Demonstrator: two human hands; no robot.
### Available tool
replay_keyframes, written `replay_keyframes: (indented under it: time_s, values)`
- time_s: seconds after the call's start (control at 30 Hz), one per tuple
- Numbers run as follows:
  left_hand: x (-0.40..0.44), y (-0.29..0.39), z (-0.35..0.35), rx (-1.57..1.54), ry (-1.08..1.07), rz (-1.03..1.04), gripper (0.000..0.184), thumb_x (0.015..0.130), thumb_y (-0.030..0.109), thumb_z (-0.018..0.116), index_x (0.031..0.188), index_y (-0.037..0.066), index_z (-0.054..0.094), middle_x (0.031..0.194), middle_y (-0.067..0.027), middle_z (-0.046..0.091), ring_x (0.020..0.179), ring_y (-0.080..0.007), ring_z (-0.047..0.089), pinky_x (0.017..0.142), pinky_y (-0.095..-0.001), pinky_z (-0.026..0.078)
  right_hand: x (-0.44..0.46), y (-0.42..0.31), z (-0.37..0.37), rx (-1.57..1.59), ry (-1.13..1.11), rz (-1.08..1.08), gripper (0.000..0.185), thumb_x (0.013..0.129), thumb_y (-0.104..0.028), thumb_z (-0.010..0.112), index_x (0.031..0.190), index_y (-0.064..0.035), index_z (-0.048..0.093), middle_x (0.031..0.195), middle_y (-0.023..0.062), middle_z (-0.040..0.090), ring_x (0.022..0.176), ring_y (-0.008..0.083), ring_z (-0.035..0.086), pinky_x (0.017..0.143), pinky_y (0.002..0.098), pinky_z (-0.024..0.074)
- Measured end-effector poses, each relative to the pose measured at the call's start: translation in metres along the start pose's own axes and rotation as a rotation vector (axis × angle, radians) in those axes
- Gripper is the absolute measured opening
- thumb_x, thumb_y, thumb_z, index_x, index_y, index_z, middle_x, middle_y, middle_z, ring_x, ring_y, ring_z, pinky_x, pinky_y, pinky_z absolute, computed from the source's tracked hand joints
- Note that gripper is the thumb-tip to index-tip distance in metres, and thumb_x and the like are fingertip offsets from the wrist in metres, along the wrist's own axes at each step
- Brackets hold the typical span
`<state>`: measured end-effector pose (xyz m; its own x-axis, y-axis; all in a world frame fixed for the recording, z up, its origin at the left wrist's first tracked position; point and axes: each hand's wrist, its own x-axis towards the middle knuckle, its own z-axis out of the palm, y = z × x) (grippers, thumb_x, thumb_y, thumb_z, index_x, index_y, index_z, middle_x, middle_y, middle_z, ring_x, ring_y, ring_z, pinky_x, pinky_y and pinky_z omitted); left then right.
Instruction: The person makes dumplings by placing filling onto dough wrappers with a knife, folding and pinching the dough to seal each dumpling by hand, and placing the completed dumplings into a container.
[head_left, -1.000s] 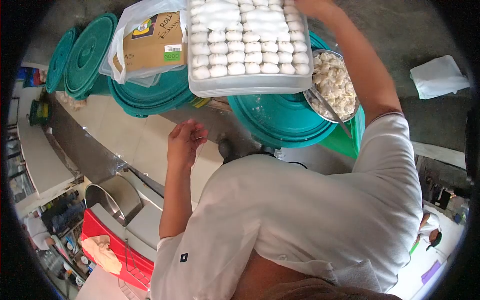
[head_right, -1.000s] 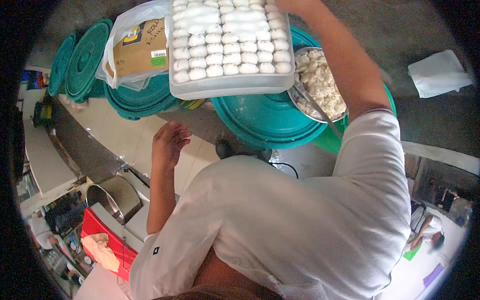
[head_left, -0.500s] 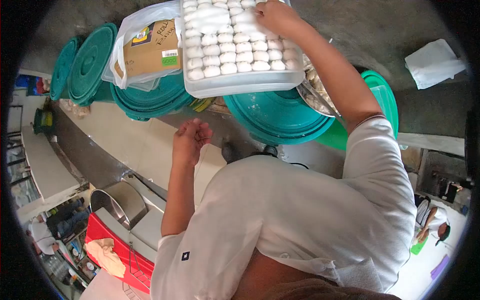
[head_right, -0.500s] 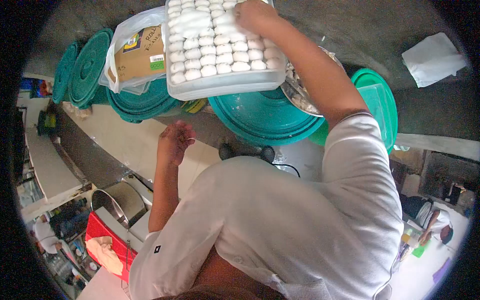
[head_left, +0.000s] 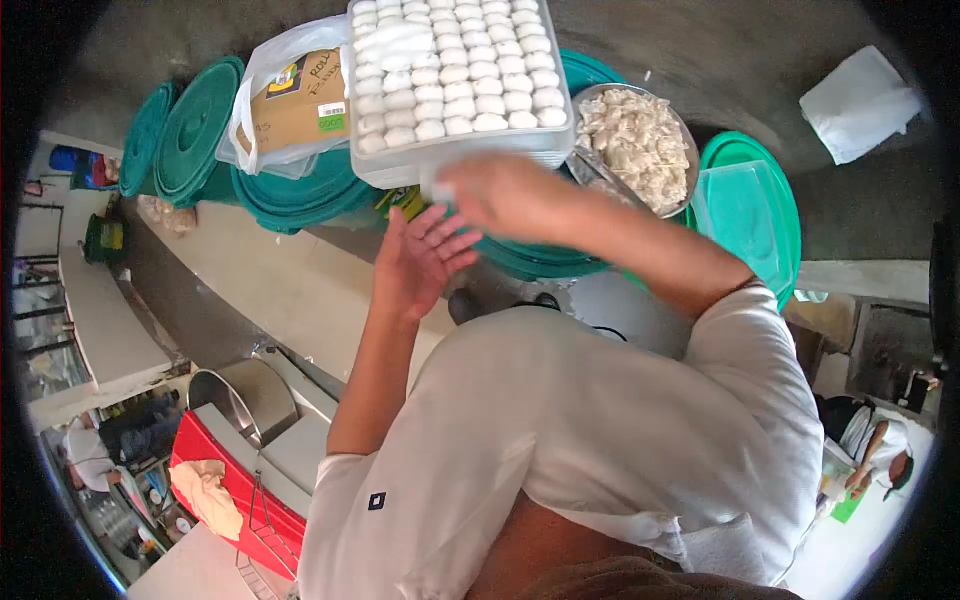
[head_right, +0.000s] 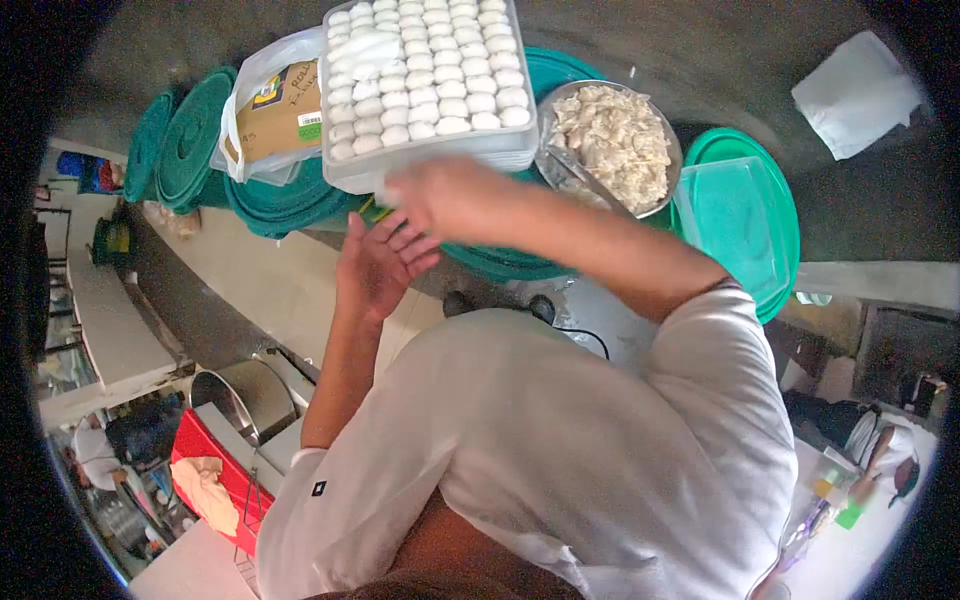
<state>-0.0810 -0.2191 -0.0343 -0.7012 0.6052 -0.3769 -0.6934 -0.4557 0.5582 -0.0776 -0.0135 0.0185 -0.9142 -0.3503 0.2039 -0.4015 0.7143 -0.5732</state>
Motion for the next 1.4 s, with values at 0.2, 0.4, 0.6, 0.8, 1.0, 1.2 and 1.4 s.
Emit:
replay_keyframes:
  time_s: [0.2, 0.4, 0.6, 0.8, 1.0, 1.2, 1.4]
  values:
    - [0.014, -0.041, 0.031, 0.174, 0.013, -0.033, 0.046, 0.1, 0.034, 0.05, 0.129, -0.002, 0.049, 0.125, -0.0133, 0.06, 0.111, -0.0284, 0.062, 0.091, -0.042, 0.052, -0.113, 0.021, -0.058, -0.154, 0.037, 0.189, 0.023, 0.082, -0.021, 0.071, 0.096, -0.0025, 0.067, 0.093, 0.0179, 0.066, 0.09, 0.0374, 0.062, 0.081, 0.0438, 0.0512]
    - [0.011, -0.062, 0.091, 1.158, -0.059, 0.273, 0.03, 0.101, 0.024, 0.051, 0.11, -0.001, 0.065, 0.108, -0.0176, 0.067, 0.101, -0.0274, 0.066, 0.088, -0.0394, 0.05, -0.22, 0.071, -0.071, -0.454, -0.128, 0.831, 0.048, 0.081, -0.031, 0.071, 0.117, -0.003, 0.056, 0.098, 0.0264, 0.066, 0.093, 0.0435, 0.064, 0.078, 0.0503, 0.052]
    - [0.031, -0.094, 0.12, 1.695, -0.176, 0.848, 0.032, 0.099, 0.023, 0.051, 0.115, -0.003, 0.062, 0.111, -0.0242, 0.064, 0.104, -0.0415, 0.059, 0.093, -0.0449, 0.047, -0.228, 0.083, -0.039, -0.426, 0.073, 0.634, 0.025, 0.085, -0.004, 0.047, 0.108, -0.0015, 0.058, 0.092, 0.026, 0.068, 0.086, 0.041, 0.068, 0.072, 0.0508, 0.0545]
    - [0.054, -0.115, 0.125, 1.417, 0.034, 0.397, 0.034, 0.098, 0.025, 0.051, 0.106, -0.005, 0.064, 0.1, -0.0231, 0.068, 0.087, -0.0399, 0.064, 0.08, -0.0415, 0.049, -0.213, 0.081, -0.041, -0.419, -0.052, 0.743, 0.024, 0.087, -0.013, 0.054, 0.109, -0.0059, 0.057, 0.087, 0.0233, 0.069, 0.083, 0.0413, 0.068, 0.072, 0.0527, 0.0527]
    - [0.055, -0.117, 0.124, 0.549, 0.237, 0.035, 0.032, 0.094, 0.02, 0.057, 0.108, -0.008, 0.062, 0.096, -0.0098, 0.067, 0.085, -0.0208, 0.064, 0.076, -0.0337, 0.05, -0.23, 0.035, -0.083, -0.388, -0.132, 0.721, 0.04, 0.088, -0.012, 0.05, 0.127, -0.0098, 0.056, 0.085, 0.0217, 0.069, 0.081, 0.0398, 0.067, 0.069, 0.0514, 0.0514]
    - [0.082, -0.121, 0.094, 0.449, 0.219, -0.003, 0.034, 0.093, 0.02, 0.058, 0.115, -0.007, 0.059, 0.095, -0.0113, 0.065, 0.081, -0.0212, 0.063, 0.074, -0.0339, 0.049, -0.246, 0.008, -0.115, -0.504, -0.162, 0.711, 0.044, 0.088, -0.011, 0.05, 0.131, -0.013, 0.059, 0.083, 0.0224, 0.067, 0.079, 0.0402, 0.065, 0.068, 0.0506, 0.0502]
    - [0.11, -0.123, 0.095, 0.445, 0.262, 0.002, 0.033, 0.094, 0.019, 0.055, 0.116, -0.006, 0.057, 0.098, -0.0126, 0.063, 0.081, -0.0236, 0.061, 0.069, -0.0382, 0.049, -0.255, 0.022, -0.109, -0.369, -0.084, 0.609, 0.033, 0.089, -0.011, 0.05, 0.117, -0.0062, 0.066, 0.087, 0.0238, 0.067, 0.084, 0.0408, 0.066, 0.073, 0.0512, 0.0528]
